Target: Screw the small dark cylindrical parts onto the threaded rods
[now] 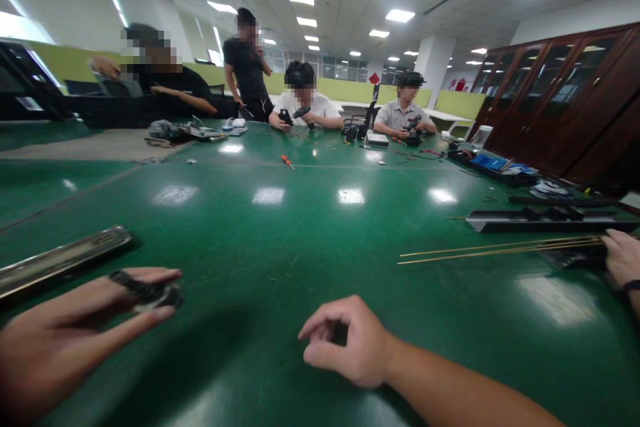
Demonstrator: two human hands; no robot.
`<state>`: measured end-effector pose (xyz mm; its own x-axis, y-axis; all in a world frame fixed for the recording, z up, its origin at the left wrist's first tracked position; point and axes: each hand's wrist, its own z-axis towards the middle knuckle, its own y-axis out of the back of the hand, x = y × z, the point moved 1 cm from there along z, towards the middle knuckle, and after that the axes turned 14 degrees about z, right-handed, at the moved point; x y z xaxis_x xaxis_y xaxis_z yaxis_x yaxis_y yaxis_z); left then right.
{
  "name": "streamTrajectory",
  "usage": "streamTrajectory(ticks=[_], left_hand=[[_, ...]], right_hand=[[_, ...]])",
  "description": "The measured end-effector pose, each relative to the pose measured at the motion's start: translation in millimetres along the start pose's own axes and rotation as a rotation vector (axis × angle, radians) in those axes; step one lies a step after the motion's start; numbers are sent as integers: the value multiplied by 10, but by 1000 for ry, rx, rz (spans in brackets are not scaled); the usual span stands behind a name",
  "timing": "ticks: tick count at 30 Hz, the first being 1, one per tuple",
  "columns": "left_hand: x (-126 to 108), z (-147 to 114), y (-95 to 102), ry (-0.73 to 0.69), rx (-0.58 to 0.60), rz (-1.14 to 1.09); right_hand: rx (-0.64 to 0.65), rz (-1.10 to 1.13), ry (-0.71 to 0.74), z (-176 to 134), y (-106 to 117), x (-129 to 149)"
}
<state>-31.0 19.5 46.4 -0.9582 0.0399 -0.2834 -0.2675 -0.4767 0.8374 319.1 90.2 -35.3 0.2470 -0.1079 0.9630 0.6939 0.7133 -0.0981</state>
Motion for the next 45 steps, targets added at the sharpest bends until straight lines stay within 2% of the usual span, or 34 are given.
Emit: streamTrajectory(ticks=[3,5,7,9,13,19,24,28,35,45], left_hand=[[-487,56,-209,-264,169,-114],[-786,64,-334,-367,242,-152],[-990,38,-458,-374,281,-173],[-1095,-20,-578,-326,309,-208],[-1103,-167,-738,-255,370,-287],[-1055,-232,-752,-385,343,-338],[-1094,-229,-761,-405,325,-361],[-1109,-251,-790,-406,331,-354],[-1092,-286,-821,-415,244,-350],[-1145,-259,-801,-402,288,-357]], right_hand=[[-91,167,48,13,78,-40],[-148,219,108,22,105,-50],[-199,231,157,24,109,-48],[-221,202,178,14,97,-35],[-166,29,202,-20,57,19],[-84,-185,206,-14,6,121],[-41,-319,168,24,-36,157],[13,-341,136,26,-56,132],[29,-355,145,18,-86,112],[-9,-356,138,31,-84,91]])
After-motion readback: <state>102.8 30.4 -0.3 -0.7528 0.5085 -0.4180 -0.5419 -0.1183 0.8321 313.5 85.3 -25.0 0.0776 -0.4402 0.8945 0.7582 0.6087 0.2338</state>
